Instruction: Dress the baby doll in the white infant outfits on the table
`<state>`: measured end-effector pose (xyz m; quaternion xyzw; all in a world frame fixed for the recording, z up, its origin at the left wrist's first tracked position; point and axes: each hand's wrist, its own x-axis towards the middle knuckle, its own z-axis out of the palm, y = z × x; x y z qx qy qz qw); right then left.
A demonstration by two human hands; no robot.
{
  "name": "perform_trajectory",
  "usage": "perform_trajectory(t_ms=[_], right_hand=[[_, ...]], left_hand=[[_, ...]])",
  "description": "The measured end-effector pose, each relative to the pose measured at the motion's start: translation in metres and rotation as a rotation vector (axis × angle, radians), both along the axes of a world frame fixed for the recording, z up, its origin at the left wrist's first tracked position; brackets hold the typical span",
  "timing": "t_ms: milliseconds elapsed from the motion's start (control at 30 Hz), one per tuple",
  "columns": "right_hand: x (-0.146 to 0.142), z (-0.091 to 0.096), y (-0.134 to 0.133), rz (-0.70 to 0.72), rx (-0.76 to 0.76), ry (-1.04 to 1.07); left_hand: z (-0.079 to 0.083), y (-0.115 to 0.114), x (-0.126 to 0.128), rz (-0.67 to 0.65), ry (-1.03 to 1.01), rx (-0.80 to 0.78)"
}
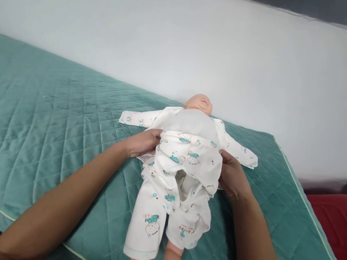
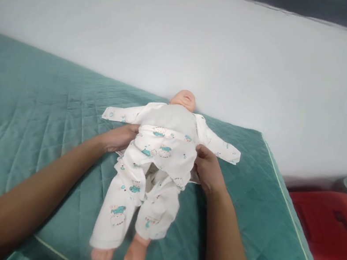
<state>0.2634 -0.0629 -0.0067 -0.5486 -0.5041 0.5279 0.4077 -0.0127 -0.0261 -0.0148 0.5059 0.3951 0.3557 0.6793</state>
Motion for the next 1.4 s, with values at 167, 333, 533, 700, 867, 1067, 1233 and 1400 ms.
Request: perform_trajectory(t_ms=[167, 333, 533, 700, 867, 1067, 1233, 1400], right_hand=[[0.003, 0.002, 0.001, 0.046, -0.064, 0.072], [0.009, 0.012, -0.003, 0.170, -0.063, 0.055], [0.002, 0.014, -0.004, 0.153, -0.043, 0.034], [-0.002, 0.007, 0.001, 0.054, -0.011, -0.114], [0.002, 0.001, 0.005, -0.037, 0.101, -0.331], [0.006, 0.000, 0.008, -0.023, 0.143, -0.423], [0.009, -0.001, 0.008, -0.006, 0.114, -0.285], [0.013, -0.006, 0.009, -0.030, 0.108, -0.317]], left_hand=[[0.000, 0.000, -0.002, -0.014, 0.085, 0.084], [-0.007, 0.004, -0.005, 0.008, 0.111, 0.091], [-0.014, 0.008, -0.005, 0.028, 0.111, 0.095], [-0.010, 0.006, -0.003, 0.034, 0.122, 0.065], [-0.006, 0.004, -0.003, 0.070, 0.166, 0.071], [-0.008, 0.004, -0.010, 0.115, 0.169, 0.099], [-0.005, 0.005, -0.012, 0.220, 0.160, 0.195], [0.001, 0.001, -0.009, 0.225, 0.233, 0.289]])
